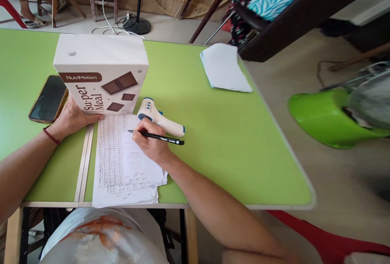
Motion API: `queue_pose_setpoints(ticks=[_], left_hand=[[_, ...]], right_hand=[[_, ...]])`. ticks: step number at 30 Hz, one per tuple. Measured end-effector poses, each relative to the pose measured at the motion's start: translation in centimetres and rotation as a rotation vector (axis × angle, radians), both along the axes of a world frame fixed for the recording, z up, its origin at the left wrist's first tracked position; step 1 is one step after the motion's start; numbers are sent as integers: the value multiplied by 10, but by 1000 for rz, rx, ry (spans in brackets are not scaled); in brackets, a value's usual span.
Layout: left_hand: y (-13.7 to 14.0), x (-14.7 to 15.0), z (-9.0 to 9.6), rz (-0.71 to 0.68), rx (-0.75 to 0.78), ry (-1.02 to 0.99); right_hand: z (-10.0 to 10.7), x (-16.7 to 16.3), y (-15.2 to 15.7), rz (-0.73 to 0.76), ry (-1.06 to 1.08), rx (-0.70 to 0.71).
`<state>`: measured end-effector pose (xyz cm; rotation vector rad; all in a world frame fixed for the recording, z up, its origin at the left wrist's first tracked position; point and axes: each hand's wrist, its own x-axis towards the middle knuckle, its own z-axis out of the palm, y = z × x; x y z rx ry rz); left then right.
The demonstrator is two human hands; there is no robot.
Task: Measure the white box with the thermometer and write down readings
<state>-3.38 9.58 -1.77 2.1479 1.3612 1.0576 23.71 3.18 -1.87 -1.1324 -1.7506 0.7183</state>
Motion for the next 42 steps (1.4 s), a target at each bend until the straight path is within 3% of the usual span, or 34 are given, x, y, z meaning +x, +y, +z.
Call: queue_pose_setpoints(ticks=[14,19,23,35,39,42], left_hand=[[2,-1,-5,-2,4,-20],[2,-1,-5,4,13,-16],[2,0,1,-16,35,-16],[1,-1,1,4,20,-99],[0,-1,4,50,-17,-129],[-1,-1,5,70,-31,-151]], right_hand=[[1,0,-2,12,-70,30],[8,2,-9,-80,-99,233],[12,9,-8,-65,-228,399],[14,22,-15,222,-686,374],[15,20,-13,218,-654,419],[12,21,-7,115,-541,434]])
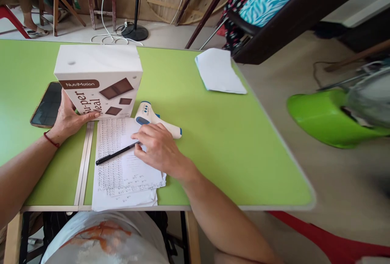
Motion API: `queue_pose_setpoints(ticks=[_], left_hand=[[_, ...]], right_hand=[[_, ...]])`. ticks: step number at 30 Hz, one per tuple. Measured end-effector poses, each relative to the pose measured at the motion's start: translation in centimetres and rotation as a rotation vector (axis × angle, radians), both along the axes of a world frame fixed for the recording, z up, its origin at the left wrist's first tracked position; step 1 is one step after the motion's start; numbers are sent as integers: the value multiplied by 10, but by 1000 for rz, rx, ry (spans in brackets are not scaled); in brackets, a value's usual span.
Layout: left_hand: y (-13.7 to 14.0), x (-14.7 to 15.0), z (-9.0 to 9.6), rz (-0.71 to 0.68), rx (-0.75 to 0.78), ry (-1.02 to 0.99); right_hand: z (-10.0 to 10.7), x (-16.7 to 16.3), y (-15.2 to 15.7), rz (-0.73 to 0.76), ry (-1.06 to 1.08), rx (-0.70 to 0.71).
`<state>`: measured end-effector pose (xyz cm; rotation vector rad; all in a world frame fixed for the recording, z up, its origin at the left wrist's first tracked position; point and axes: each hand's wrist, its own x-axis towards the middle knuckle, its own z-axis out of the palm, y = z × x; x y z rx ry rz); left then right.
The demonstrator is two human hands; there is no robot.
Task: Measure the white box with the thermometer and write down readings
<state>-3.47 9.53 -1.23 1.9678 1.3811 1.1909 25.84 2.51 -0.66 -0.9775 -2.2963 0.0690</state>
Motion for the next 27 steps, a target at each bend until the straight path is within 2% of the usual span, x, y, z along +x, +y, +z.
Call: queue_pose_setpoints(ticks=[4,7,11,15,17,20,23,25,27], left_hand=[[2,-1,-2,-14,21,-45],[5,-1,-5,-55,13,-92],[5,0,-5,-102,-12,-184],[3,2,-1,-97,-48,-279],[2,3,0,-109,-64,-309],[4,3,-2,-133,-78,-345],[5,3,-5,-138,-49,-384],[5,4,-5,-145,-24,-415],[2,6,-1,-166,-26,-448]], right_hand=[[-10,8,12,-256,78,68],[-17,17,21,-367,82,30],[-20,28,31,-493,43,-89],[-9,31,35,-695,-165,-310],[-3,29,35,-719,-252,-410],[0,26,36,-705,-258,-487],[-2,25,38,-726,-100,-525],[0,23,36,-716,155,-492],[5,19,28,-617,489,-419]])
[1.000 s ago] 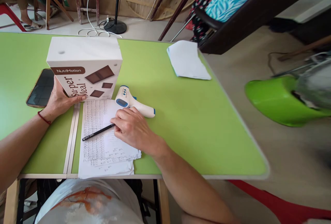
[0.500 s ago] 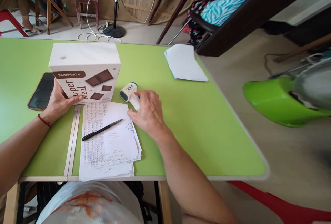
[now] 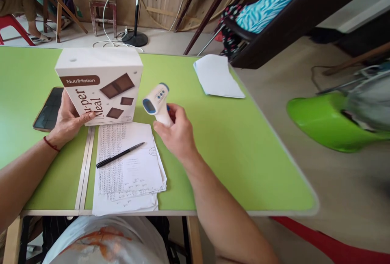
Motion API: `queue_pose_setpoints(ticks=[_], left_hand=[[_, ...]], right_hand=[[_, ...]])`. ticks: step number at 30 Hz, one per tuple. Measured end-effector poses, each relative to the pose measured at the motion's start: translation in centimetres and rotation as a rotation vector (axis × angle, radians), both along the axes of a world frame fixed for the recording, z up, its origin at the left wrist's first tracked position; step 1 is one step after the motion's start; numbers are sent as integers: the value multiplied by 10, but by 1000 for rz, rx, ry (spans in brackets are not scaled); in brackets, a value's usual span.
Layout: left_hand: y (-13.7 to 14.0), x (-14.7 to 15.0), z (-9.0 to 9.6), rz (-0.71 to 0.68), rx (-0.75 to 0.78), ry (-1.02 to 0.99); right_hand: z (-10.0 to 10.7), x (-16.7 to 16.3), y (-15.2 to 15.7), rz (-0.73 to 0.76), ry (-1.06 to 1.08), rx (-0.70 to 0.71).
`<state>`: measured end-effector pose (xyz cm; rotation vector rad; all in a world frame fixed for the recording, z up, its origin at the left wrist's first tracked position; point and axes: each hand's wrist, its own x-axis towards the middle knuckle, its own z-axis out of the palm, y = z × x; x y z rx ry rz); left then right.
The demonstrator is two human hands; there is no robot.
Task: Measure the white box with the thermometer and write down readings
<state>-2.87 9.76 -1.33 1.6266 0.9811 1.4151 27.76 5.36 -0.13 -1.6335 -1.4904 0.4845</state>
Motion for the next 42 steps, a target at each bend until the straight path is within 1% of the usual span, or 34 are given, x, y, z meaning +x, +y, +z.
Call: queue_pose_setpoints(ticks=[2,3,4,5,7,10,13,17,22,25,30,37,42], left_hand=[[-4,2,5,-39,-21,-37],[-7,3,8,-56,-31,-51],[-9,3,11,-68,-38,-56],[-12,3,13,-78,-40,-48],[-16,2,16,-99,-38,1],[-23,3,20,-155,-53,102],[-29,4,24,-189,-88,192],[-33,7,27,-237,-115,204],[-33,6,28,-338,-181,200],[-33,5,29,-336,-208,207],[-33,7,31,-376,-224,195],[-31,9,33,-413,-198,168],[-29,8,31,-475,-280,113]], right_hand=[[9,-7,-13,104,293,163],[14,-12,-21,195,412,202],[18,-17,-30,305,520,206],[21,-22,-38,404,609,193],[24,-30,-54,500,705,118],[21,-38,-68,587,747,-12],[17,-41,-71,651,749,-80],[16,-43,-70,679,786,-113],[13,-49,-70,687,828,-92],[10,-52,-69,709,812,-92],[10,-57,-68,683,801,-116],[16,-60,-67,660,882,-188],[18,-62,-66,649,852,-162]])
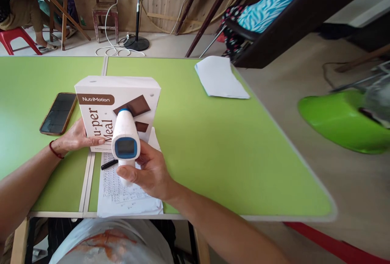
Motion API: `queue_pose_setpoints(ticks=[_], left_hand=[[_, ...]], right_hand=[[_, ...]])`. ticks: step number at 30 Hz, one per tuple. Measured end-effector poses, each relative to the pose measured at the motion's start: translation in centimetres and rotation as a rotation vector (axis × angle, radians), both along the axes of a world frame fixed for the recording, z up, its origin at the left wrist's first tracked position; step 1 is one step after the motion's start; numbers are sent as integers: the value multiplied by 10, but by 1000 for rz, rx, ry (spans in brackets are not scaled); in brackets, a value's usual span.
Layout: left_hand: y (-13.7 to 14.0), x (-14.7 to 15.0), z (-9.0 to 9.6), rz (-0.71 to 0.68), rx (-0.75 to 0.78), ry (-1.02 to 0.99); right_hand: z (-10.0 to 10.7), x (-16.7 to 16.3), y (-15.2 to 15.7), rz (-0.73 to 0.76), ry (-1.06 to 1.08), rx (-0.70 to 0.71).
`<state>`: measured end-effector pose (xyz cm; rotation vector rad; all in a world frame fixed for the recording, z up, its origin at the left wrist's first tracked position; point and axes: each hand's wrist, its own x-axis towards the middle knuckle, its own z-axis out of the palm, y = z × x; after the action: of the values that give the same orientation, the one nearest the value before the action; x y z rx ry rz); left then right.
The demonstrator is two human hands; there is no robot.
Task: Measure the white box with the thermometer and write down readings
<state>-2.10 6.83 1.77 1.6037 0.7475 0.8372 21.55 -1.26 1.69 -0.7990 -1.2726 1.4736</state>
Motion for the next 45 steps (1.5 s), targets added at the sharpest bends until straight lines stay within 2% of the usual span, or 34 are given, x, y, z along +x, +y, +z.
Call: queue_pose_setpoints(ticks=[4,8,13,18,30,35,38,43,45], left_hand=[[2,-1,1,-46,-57,13],[3,-2,2,-66,-49,50],[4,-1,3,-106,-65,5],[3,0,3,-104,-61,-7],[4,-4,0,-74,-48,39],[2,0,2,-70,-69,-10],[0,1,5,-3,-75,-42],[6,-2,1,210,-8,-132],[12,-4,-5,305,22,-187]], right_hand=[[-2,0,-2,-10,-31,42],[-3,0,-3,-8,-3,19],[-2,0,-3,-10,-12,-5],[-1,-1,-2,-17,-27,28],[-3,-2,-3,-6,14,-31],[-2,1,-2,11,-18,-24],[1,9,1,12,-33,74],[11,44,24,-155,-180,318],[12,62,38,-212,-323,310]])
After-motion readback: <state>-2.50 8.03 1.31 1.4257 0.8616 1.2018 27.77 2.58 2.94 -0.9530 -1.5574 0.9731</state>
